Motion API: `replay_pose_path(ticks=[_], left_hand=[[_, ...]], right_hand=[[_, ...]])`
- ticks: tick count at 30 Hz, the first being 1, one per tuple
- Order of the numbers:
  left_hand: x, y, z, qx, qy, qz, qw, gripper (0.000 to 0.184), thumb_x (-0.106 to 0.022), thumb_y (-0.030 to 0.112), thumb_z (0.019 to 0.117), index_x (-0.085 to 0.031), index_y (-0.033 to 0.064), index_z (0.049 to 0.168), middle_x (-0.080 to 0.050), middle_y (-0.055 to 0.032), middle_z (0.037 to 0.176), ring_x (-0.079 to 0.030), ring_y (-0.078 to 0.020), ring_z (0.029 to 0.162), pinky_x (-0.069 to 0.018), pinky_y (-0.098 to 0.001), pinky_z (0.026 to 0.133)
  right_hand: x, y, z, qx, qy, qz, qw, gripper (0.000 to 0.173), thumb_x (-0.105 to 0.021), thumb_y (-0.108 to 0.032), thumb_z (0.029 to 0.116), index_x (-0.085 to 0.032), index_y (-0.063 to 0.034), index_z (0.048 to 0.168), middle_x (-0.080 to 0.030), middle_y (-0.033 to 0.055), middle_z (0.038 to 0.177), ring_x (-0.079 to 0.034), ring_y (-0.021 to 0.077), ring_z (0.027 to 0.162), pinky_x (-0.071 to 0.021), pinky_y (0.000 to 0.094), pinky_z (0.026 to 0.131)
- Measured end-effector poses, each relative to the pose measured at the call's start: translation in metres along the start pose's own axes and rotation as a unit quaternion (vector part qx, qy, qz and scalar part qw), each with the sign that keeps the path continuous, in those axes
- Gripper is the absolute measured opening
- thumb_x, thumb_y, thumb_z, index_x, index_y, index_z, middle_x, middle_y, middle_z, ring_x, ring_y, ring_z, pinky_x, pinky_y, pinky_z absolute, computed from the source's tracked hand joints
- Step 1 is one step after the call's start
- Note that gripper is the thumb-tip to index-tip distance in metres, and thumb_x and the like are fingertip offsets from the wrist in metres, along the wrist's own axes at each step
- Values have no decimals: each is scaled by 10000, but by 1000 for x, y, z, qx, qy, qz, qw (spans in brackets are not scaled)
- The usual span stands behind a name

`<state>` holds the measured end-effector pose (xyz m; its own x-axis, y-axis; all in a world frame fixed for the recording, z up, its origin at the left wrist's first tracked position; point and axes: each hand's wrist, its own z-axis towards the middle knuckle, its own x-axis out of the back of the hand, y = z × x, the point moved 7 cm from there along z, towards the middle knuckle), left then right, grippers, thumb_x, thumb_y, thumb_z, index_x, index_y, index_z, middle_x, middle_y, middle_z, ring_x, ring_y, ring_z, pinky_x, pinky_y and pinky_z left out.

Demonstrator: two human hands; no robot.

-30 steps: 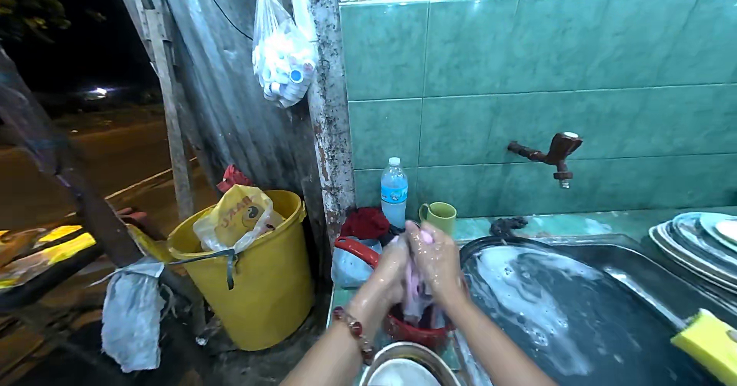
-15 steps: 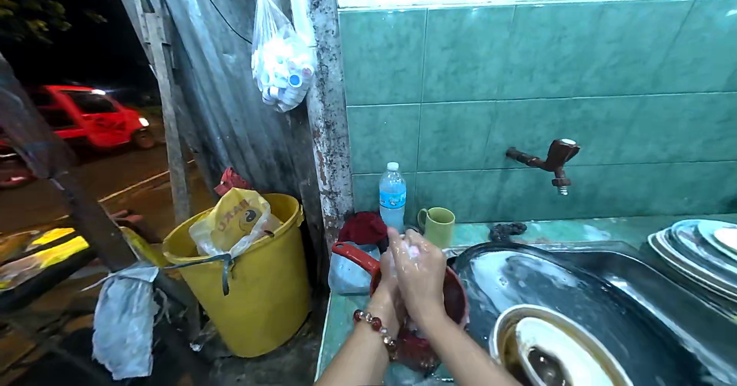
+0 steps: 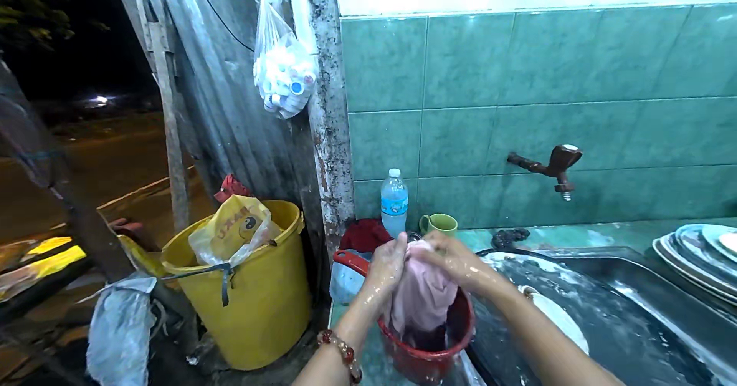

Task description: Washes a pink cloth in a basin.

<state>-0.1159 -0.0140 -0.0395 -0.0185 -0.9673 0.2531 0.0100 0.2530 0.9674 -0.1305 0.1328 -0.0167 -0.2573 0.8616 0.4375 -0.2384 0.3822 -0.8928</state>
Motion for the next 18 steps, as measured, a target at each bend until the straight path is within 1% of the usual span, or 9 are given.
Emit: replay_pose_path(ticks=[3,5,7,9,11,13,15,17,18], left_hand=[[-15,-33,2,47,82,-74,993,580,-353,430,1113,-680,-49,1094,-670,-218,1031,-645,-296,980,-513,-491,891],[-30,-42,-9,57,110,-210,970,486,-338,350,1126,-628,-36,1185,-666,-175,1050,-646,-228,958,-539,-418,859],[-32,-30,-39,54,63,-258,963,437,-270,248,1132,-482,-14,1410,-584,-165,1292,-560,-186,1149,-460,-368,1001],[-36,-20,-36,93,101,-304,943,432,-305,268,1133,-535,-22,1355,-620,-174,1239,-599,-212,1104,-495,-388,956],[-40,-17,-22,129,125,-329,927,461,-347,335,1127,-602,-37,1221,-654,-184,1101,-635,-255,1000,-530,-436,871],[-37,-12,-18,106,115,-318,935,485,-332,357,1126,-625,-24,1189,-663,-165,1062,-642,-242,978,-533,-426,866],[-24,2,-13,63,130,-276,950,479,-337,360,1124,-644,-6,1077,-636,-120,919,-616,-193,835,-525,-367,772],[-12,19,-5,37,173,-252,951,547,-343,473,1104,-536,81,774,-480,-21,606,-483,-119,514,-440,-279,497],[-7,31,-1,13,151,-270,951,563,-338,536,1086,-505,108,760,-434,-3,605,-440,-117,511,-408,-282,496]], right_hand=[[0,1,-8,-8,210,234,949,252,-651,-242,1007,-689,6,1009,-683,107,880,-649,188,803,-551,404,759],[-30,-19,-23,63,292,212,930,318,-663,-265,981,-642,-27,771,-602,34,650,-591,131,605,-529,354,610],[-54,-33,-35,121,366,110,916,368,-694,-251,911,-590,-90,596,-512,-43,534,-501,53,501,-440,275,513],[-47,-22,-30,84,393,10,916,259,-694,-185,888,-683,-44,671,-624,48,614,-628,154,615,-533,383,620],[-34,-8,-20,3,386,-16,922,212,-681,-126,907,-693,-5,734,-656,132,703,-657,267,733,-517,505,726],[-36,-18,-28,36,406,4,913,228,-674,-128,897,-676,-27,693,-625,88,643,-630,211,648,-522,447,649],[-41,-29,-35,102,411,89,902,289,-651,-139,912,-633,-82,628,-539,-28,542,-536,55,508,-464,265,509],[-46,-11,-26,28,266,166,949,246,-563,-135,1008,-615,-32,791,-573,37,660,-568,113,612,-487,310,600],[-52,-1,-22,-19,126,175,976,200,-478,-152,1066,-608,-3,1035,-623,90,870,-610,151,799,-525,356,763]])
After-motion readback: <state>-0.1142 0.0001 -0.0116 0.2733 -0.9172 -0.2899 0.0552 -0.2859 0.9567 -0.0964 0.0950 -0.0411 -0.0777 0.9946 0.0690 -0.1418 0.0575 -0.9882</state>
